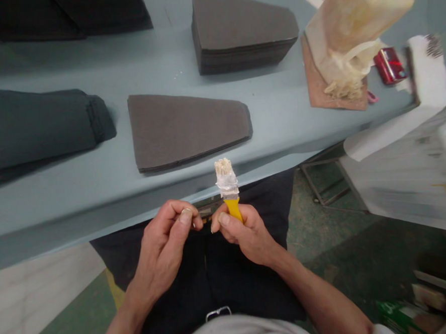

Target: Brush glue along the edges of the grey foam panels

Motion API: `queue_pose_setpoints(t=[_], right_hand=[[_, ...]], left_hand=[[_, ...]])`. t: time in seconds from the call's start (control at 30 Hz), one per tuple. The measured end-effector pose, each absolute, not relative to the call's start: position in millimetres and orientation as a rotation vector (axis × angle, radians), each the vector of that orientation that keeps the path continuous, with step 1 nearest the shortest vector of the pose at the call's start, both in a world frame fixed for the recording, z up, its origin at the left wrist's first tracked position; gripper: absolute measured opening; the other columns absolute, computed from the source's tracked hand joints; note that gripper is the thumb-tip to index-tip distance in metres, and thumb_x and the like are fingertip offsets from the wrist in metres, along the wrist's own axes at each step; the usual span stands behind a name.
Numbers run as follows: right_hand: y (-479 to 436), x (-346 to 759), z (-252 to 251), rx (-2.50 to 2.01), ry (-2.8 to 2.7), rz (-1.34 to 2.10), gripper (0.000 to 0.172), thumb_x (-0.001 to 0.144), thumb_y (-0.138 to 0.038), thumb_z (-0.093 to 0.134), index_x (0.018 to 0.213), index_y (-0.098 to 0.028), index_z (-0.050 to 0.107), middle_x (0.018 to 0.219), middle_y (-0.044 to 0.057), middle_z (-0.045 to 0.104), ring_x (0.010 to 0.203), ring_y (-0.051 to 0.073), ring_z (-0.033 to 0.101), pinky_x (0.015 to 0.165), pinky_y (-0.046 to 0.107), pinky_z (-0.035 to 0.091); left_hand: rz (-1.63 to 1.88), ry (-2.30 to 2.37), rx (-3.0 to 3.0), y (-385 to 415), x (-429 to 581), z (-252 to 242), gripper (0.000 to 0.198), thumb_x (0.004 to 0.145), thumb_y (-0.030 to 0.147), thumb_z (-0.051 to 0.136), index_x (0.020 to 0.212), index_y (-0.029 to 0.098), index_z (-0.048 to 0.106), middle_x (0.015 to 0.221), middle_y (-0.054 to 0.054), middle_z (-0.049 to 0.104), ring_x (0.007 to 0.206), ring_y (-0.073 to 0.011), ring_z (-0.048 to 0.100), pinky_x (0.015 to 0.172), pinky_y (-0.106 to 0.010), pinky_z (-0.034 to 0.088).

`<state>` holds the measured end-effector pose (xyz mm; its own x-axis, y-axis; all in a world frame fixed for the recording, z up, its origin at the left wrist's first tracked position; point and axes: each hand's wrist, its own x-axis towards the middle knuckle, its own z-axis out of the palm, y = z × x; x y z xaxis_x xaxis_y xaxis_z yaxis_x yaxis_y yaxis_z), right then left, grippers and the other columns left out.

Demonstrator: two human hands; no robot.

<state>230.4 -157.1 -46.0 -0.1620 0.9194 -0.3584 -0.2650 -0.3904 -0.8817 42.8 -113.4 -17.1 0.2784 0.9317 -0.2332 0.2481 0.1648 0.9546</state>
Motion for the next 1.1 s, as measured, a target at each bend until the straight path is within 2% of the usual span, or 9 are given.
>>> queue_pose_setpoints(t=[0.1, 0.2, 0.33, 0.5, 0.73, 0.93, 1.1], right_hand=[[-156.1, 228.4, -46.5, -1.142, -0.771, 1.714, 0.045, 0.098, -0.062, 0.068, 0.086, -0.018, 0.068, 0.058, -0.008, 0.039, 0.051, 0.008, 0.033, 0.047, 0.022, 0.025], [-154.7, 226.6, -47.9, -1.059, -0.682, 1.748, 0.049, 0.091, -0.066, 0.077, 0.085, -0.021, 0.060, 0.060, -0.010, 0.040, 0.050, 0.007, 0.031, 0.047, 0.022, 0.026], [-151.6, 225.1, -48.8, -1.042, -0.628, 1.752, 0.057, 0.081, -0.069, 0.086, 0.080, -0.022, 0.054, 0.062, -0.010, 0.041, 0.052, 0.006, 0.032, 0.049, 0.021, 0.027], [-147.8, 223.3, -48.8, -1.096, -0.599, 1.760, 0.068, 0.069, -0.074, 0.092, 0.076, -0.022, 0.048, 0.066, -0.007, 0.051, 0.057, 0.007, 0.042, 0.057, 0.023, 0.038], [-148.4, 222.3, -59.3, -1.205, -0.579, 1.623, 0.070, 0.068, -0.077, 0.090, 0.077, -0.024, 0.045, 0.064, -0.010, 0.042, 0.056, 0.006, 0.034, 0.052, 0.022, 0.030], [-142.1, 226.3, -56.2, -1.330, -0.600, 1.560, 0.065, 0.062, -0.060, 0.097, 0.075, -0.025, 0.044, 0.059, -0.011, 0.041, 0.054, 0.006, 0.032, 0.051, 0.022, 0.028], [-137.4, 232.6, -51.5, -1.468, -0.662, 1.495, 0.060, 0.060, -0.051, 0.097, 0.073, -0.025, 0.045, 0.055, -0.014, 0.035, 0.051, 0.005, 0.026, 0.049, 0.022, 0.025]], left_hand=[[0.737, 1.218, 1.289, -116.2, 44.8, -17.0, 0.021, 0.097, 0.043, 0.074, 0.093, 0.022, 0.072, 0.080, 0.001, 0.072, 0.071, -0.0112, 0.066, 0.069, -0.020, 0.053], [0.787, 1.172, 1.259, -118.5, 47.6, -15.6, 0.022, 0.086, 0.034, 0.086, 0.103, 0.024, 0.076, 0.084, 0.003, 0.074, 0.074, -0.0104, 0.068, 0.072, -0.018, 0.055], [0.833, 1.065, 1.316, -120.4, 53.1, -10.0, 0.021, 0.088, 0.028, 0.086, 0.108, 0.029, 0.079, 0.089, 0.004, 0.075, 0.077, -0.0081, 0.069, 0.078, -0.015, 0.056], [0.919, 0.999, 1.466, -123.7, 64.5, -5.2, 0.011, 0.093, 0.021, 0.081, 0.101, 0.027, 0.077, 0.087, 0.005, 0.074, 0.077, -0.0072, 0.067, 0.076, -0.015, 0.055], [1.023, 1.123, 1.637, -126.1, 75.1, -8.9, 0.013, 0.094, 0.012, 0.075, 0.094, 0.024, 0.070, 0.085, 0.007, 0.072, 0.076, -0.0045, 0.066, 0.075, -0.012, 0.052], [0.946, 1.250, 1.562, -123.9, 76.7, -5.7, 0.011, 0.091, 0.015, 0.075, 0.085, 0.023, 0.072, 0.076, 0.009, 0.071, 0.066, -0.0037, 0.062, 0.068, -0.011, 0.049], [0.808, 1.316, 1.349, -120.3, 74.9, -5.5, 0.014, 0.087, 0.025, 0.075, 0.075, 0.021, 0.071, 0.067, 0.006, 0.068, 0.059, -0.0065, 0.058, 0.059, -0.015, 0.046]])
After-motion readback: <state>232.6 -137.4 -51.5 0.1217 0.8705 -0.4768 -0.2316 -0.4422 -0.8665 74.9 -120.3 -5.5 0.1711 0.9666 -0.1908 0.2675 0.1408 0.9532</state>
